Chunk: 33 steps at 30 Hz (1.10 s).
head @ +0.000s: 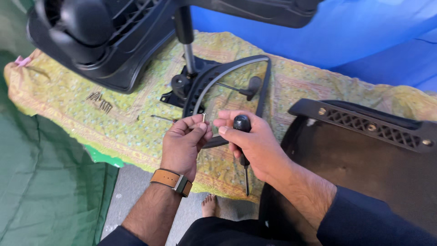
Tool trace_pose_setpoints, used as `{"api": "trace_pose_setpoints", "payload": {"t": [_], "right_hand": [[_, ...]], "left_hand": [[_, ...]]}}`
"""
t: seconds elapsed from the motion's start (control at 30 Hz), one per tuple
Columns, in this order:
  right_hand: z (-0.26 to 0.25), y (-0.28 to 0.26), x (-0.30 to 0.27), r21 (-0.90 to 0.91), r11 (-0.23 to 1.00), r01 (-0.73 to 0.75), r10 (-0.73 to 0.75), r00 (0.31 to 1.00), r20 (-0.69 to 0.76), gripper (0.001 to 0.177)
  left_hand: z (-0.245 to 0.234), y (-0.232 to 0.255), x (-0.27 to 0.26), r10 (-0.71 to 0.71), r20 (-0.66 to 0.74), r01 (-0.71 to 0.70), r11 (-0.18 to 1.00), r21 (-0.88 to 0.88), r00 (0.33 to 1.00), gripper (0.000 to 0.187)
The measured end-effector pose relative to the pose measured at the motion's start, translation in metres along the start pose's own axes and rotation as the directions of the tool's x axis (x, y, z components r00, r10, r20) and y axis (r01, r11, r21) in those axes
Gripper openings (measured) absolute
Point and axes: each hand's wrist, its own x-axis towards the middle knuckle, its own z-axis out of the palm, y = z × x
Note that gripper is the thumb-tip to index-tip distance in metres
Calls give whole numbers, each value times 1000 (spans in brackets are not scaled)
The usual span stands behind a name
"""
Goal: The person uses a screwdriver to remove screws from a black plastic chair frame, detaches a metal support piece, and then reattaches it by inserting and tightening screws. The chair base and other parts remain on the floor nearby.
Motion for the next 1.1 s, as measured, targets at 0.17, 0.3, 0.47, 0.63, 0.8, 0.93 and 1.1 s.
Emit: {"api": "trace_pose_setpoints", "payload": {"t": [0.17,0.3,0.47,0.63,0.8,0.93,1.1], "right_hand": [[24,8,28,-67,996,-57,57,998,-1,49],[33,12,43,-80,986,-146,145,989,-13,50],[43,21,53,-91,971,-219,221,975,6,48],[41,33,55,-99,960,-263,264,965,-7,42],[33,37,50,-112,951,-289,285,957,-57,32],[27,37,48,-140,943,-302,290,952,-98,30],[23,33,48,-131,941,-313,295,945,-142,30]], "left_hand": [[-45,5,21,40,-14,-41,997,-60,999,21],[-99,-2,60,103,-172,-104,995,3,980,16],[-185,-14,134,229,-362,-161,965,208,904,10],[-263,-22,194,321,-446,-192,931,310,836,4],[-313,-1,235,390,-511,-134,874,467,766,4],[-324,17,259,347,-589,-125,915,384,730,9],[-333,27,274,187,-687,76,940,333,702,10]]}}
